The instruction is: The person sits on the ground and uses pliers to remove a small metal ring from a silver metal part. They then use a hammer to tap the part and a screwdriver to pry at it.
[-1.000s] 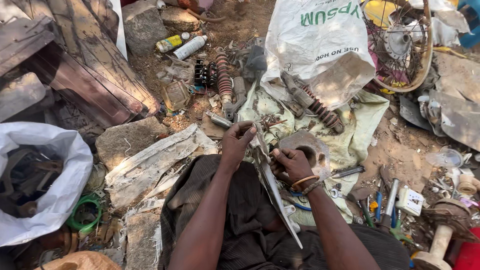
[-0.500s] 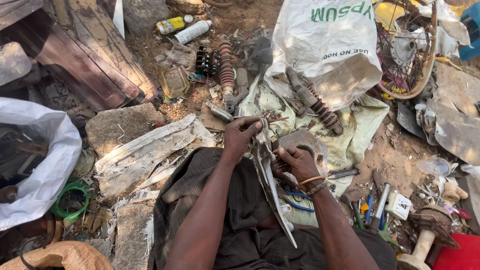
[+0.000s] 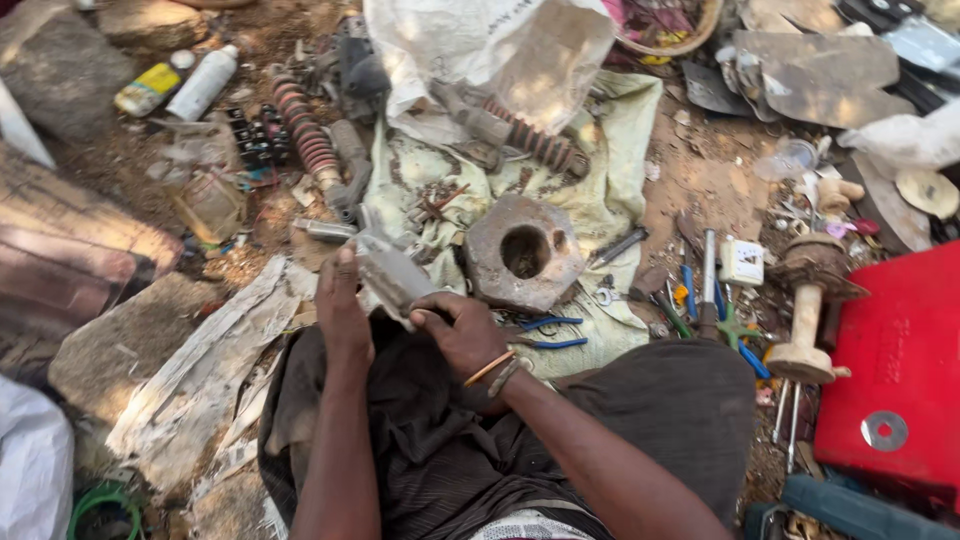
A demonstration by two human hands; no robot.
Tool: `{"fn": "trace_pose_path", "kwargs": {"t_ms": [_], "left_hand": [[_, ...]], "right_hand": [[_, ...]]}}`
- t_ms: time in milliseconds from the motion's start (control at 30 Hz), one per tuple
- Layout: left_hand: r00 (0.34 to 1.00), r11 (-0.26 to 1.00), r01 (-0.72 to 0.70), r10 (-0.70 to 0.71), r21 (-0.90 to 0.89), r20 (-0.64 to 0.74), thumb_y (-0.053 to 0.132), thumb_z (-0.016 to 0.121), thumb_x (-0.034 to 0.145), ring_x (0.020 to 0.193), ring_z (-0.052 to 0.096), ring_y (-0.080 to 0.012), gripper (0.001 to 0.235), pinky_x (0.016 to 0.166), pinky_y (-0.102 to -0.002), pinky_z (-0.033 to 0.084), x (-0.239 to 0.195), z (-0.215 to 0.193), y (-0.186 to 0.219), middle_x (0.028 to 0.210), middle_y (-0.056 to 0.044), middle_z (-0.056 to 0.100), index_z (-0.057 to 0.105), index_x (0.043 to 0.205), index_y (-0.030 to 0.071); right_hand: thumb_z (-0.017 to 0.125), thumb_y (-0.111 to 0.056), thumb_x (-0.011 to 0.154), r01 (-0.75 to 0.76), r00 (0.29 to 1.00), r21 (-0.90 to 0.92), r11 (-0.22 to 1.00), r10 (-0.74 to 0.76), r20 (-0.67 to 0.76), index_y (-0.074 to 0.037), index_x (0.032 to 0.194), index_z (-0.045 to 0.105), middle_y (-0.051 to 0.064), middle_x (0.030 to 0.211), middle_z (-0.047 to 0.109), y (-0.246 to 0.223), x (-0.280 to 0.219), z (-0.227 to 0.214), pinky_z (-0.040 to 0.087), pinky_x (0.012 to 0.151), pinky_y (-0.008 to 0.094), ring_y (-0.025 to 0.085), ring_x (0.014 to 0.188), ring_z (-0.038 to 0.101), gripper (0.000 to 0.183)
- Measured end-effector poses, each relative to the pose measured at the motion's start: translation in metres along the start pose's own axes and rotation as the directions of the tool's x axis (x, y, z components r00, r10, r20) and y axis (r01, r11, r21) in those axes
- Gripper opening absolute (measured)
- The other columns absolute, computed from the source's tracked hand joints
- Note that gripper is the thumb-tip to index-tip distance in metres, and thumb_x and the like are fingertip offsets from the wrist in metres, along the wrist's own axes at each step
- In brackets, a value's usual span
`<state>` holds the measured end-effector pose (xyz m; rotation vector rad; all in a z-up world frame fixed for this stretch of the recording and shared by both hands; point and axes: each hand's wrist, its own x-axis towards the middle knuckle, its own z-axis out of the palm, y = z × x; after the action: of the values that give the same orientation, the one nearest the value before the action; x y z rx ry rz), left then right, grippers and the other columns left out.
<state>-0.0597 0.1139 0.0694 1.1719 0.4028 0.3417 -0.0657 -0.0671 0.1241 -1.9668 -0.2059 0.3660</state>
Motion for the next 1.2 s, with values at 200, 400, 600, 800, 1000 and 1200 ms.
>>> {"fn": "trace_pose_path", "kwargs": {"t_ms": [200,400,600,800,1000,1200], "left_hand": [[0.986,0.974,0.096,-0.121,0.204,0.114,0.009,0.071,0.096,0.108,0.063,-0.017,0.043,0.092,-0.03,0.051,0.001,-0.005,0.008,0.12,-0.007,0.068,0.062,0.138,0.006],[0.979,0.974,0.168,-0.182,0.15,0.088,0.004,0.07,0.097,0.108,0.064,-0.0168,0.045,0.093,-0.032,0.053,-0.002,0.001,0.014,0.117,-0.007,0.067,0.062,0.141,0.011],[0.966,0.96,0.219,-0.238,0.175,0.097,0.003,0.07,0.091,0.106,0.065,-0.0209,0.057,0.085,-0.037,0.056,-0.003,0.016,0.035,0.119,-0.012,0.067,0.058,0.146,0.011],[0.874,0.764,0.429,-0.486,0.482,-0.006,0.006,0.069,0.091,0.109,0.07,-0.0263,0.057,0.087,-0.042,0.061,0.002,0.016,0.051,0.122,-0.014,0.068,0.048,0.144,0.008],[0.922,0.901,0.311,-0.363,0.302,0.132,0.001,0.072,0.08,0.104,0.069,-0.0248,0.064,0.091,-0.036,0.063,-0.016,0.008,0.067,0.112,-0.013,0.068,0.053,0.141,0.005],[0.928,0.977,0.171,-0.202,0.124,0.313,-0.001,0.077,0.085,0.1,0.067,-0.0158,0.064,0.093,-0.03,0.06,-0.036,-0.028,0.053,0.106,-0.006,0.067,0.053,0.144,0.004]], "right_hand": [[0.064,-0.038,0.103,0.171,0.983,0.073,0.983,-0.165,-0.08,-0.002,0.13,0.068,0.017,0.125,0.071,0.032,-0.032,-0.008,0.054,0.095,0.038,0.029,0.113,0.07,0.044],[0.068,-0.027,0.095,-0.257,0.946,-0.435,0.863,0.133,-0.295,-0.008,0.103,0.076,0.014,0.101,0.075,0.119,-0.031,-0.114,0.057,0.085,0.043,0.031,0.09,0.073,0.023],[0.084,-0.036,0.081,-0.139,0.95,-0.875,0.464,0.312,0.015,-0.01,0.118,0.071,0.015,0.131,0.06,0.173,-0.041,-0.115,0.051,0.1,0.048,0.035,0.121,0.059,0.047],[0.083,-0.026,0.076,-0.146,0.971,-0.9,0.412,0.234,-0.05,-0.014,0.126,0.064,0.015,0.13,0.055,0.194,-0.048,-0.093,0.041,0.104,0.05,0.036,0.128,0.05,0.055],[0.073,-0.013,0.08,-0.12,0.97,-0.919,0.374,0.243,-0.028,-0.014,0.121,0.067,0.017,0.125,0.055,0.205,-0.032,-0.094,0.039,0.105,0.051,0.037,0.124,0.052,0.041],[0.072,-0.01,0.077,-0.113,0.956,-0.886,0.45,0.293,0.028,-0.007,0.115,0.067,0.019,0.122,0.053,0.211,-0.039,-0.094,0.045,0.103,0.048,0.039,0.121,0.053,0.039]]}}
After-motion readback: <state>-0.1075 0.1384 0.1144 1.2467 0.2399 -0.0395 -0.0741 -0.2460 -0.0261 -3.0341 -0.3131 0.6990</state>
